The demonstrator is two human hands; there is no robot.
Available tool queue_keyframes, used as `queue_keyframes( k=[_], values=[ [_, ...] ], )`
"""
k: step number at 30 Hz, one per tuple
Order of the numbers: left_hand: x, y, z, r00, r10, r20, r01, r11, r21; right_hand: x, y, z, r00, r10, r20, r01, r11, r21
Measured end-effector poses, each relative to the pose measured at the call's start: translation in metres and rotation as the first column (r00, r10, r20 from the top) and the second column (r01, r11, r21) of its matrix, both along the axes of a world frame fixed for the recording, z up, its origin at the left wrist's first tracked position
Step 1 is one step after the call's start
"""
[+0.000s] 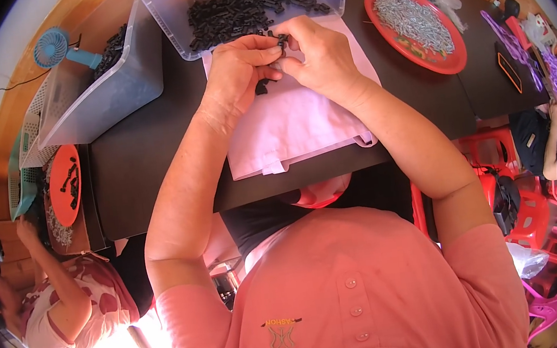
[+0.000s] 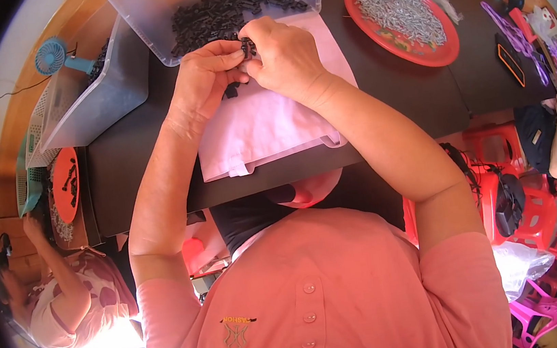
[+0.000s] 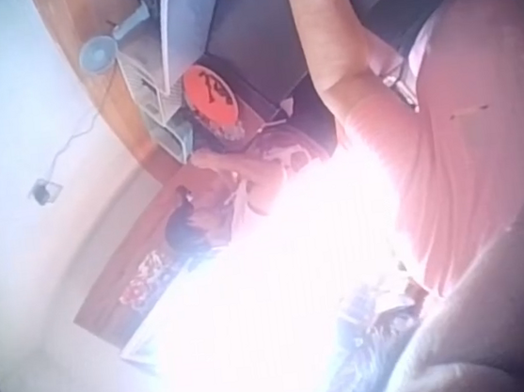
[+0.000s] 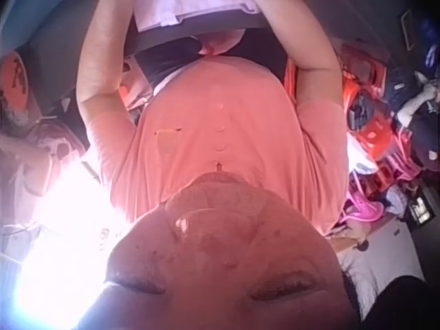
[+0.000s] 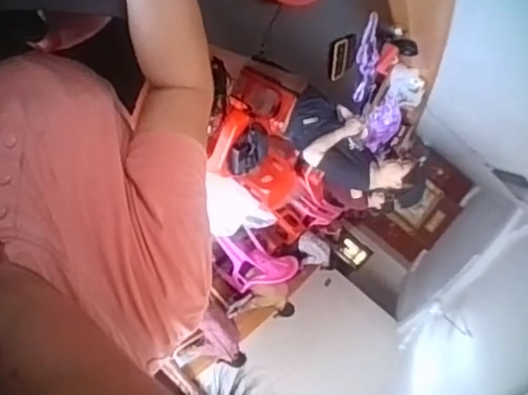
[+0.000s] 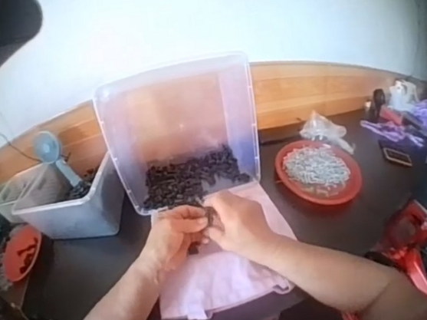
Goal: The person assembles small plastic components by inserting metal pins into black plastic pieces by hand, and pours additional metal pins from a plate onto a cloth.
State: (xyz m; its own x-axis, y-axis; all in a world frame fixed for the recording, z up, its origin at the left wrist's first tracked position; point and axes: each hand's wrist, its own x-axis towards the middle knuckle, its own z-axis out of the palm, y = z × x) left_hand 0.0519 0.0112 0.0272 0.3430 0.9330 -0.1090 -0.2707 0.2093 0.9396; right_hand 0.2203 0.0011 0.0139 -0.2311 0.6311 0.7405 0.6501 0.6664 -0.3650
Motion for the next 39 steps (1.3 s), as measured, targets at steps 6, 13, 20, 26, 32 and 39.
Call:
queue_keyframes(
  k=[6, 13, 20, 26, 32, 39],
  values=[
    [-0.002, -0.002, 0.003, 1.0, -0.021, 0.002, 0.021, 1.0, -0.01, 0.0, -0.001, 0.003, 0.992, -0.07, 0.109, 0.046, 0.976, 0.213],
    [-0.001, -0.001, 0.0, 0.999, -0.041, 0.034, 0.041, 0.999, -0.023, -0.002, 0.0, 0.001, 0.983, -0.096, 0.158, 0.053, 0.965, 0.256],
    [0.002, -0.005, 0.009, 0.996, -0.067, -0.053, 0.066, 0.998, -0.014, 0.001, 0.003, 0.0, 0.987, -0.076, 0.138, 0.038, 0.966, 0.256],
    [0.0, -0.005, 0.007, 0.999, -0.042, -0.033, 0.04, 0.999, -0.032, -0.001, 0.002, 0.001, 0.989, -0.034, 0.145, -0.001, 0.971, 0.239],
    [-0.006, -0.001, 0.009, 0.994, -0.097, 0.046, 0.098, 0.995, -0.029, 0.002, -0.005, 0.007, 0.988, -0.038, 0.15, 0.004, 0.975, 0.224],
    [-0.003, -0.003, 0.011, 0.994, -0.079, 0.079, 0.082, 0.996, -0.034, 0.003, -0.007, 0.005, 0.986, -0.049, 0.156, 0.018, 0.981, 0.195]
  ],
)
